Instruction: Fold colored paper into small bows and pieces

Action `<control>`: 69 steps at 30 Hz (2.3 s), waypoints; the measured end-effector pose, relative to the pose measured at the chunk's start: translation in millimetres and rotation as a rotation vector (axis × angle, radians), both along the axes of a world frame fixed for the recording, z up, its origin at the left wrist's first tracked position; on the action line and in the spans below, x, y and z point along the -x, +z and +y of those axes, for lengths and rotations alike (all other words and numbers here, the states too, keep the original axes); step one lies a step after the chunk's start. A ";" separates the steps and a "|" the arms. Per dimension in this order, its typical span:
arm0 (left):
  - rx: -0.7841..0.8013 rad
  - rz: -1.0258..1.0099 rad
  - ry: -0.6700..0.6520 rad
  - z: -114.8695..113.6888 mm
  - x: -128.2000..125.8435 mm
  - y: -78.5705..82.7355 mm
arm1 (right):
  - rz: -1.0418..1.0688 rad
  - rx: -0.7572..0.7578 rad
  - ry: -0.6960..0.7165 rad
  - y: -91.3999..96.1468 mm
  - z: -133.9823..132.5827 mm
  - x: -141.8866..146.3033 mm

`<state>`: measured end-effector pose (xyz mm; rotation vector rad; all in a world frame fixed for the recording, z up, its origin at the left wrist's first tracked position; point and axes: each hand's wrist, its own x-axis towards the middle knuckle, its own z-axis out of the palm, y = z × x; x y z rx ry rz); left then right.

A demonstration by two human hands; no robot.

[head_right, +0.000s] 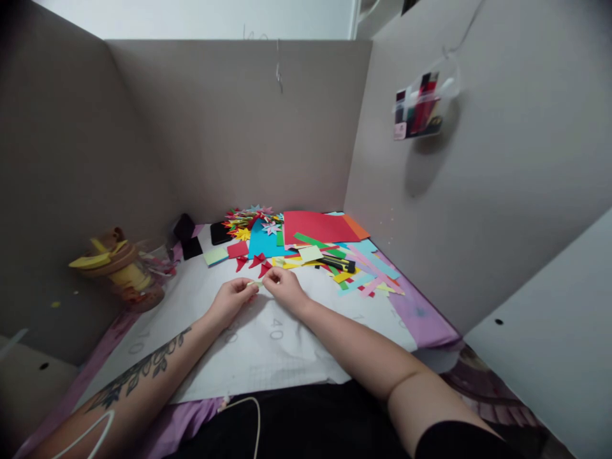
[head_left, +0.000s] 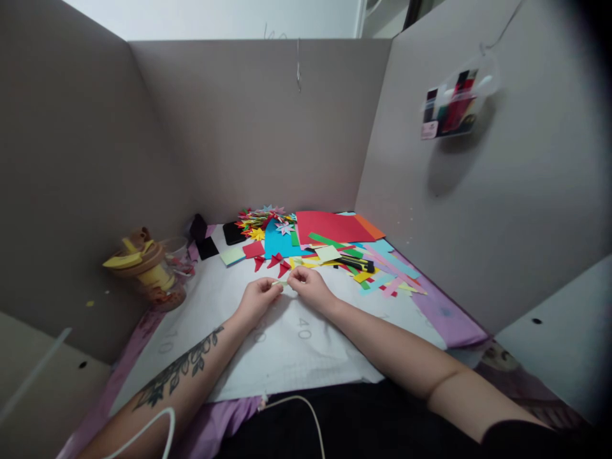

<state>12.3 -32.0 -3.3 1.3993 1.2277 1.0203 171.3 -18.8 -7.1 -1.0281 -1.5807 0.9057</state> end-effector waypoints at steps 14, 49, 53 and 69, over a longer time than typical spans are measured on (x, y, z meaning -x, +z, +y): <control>-0.105 -0.018 0.000 1.0 3.9 -1.2 | 0.030 0.011 0.016 -5.0 2.4 -1.6; -0.230 0.077 -0.024 -2.0 1.0 0.2 | -0.080 -0.193 0.023 -2.5 -4.1 2.7; -0.254 0.077 -0.055 -1.0 3.4 -0.9 | -0.075 -0.173 0.018 -2.8 -5.2 2.3; -0.258 0.083 0.012 -1.3 1.7 2.9 | 0.019 -0.017 0.028 -1.8 -3.6 1.5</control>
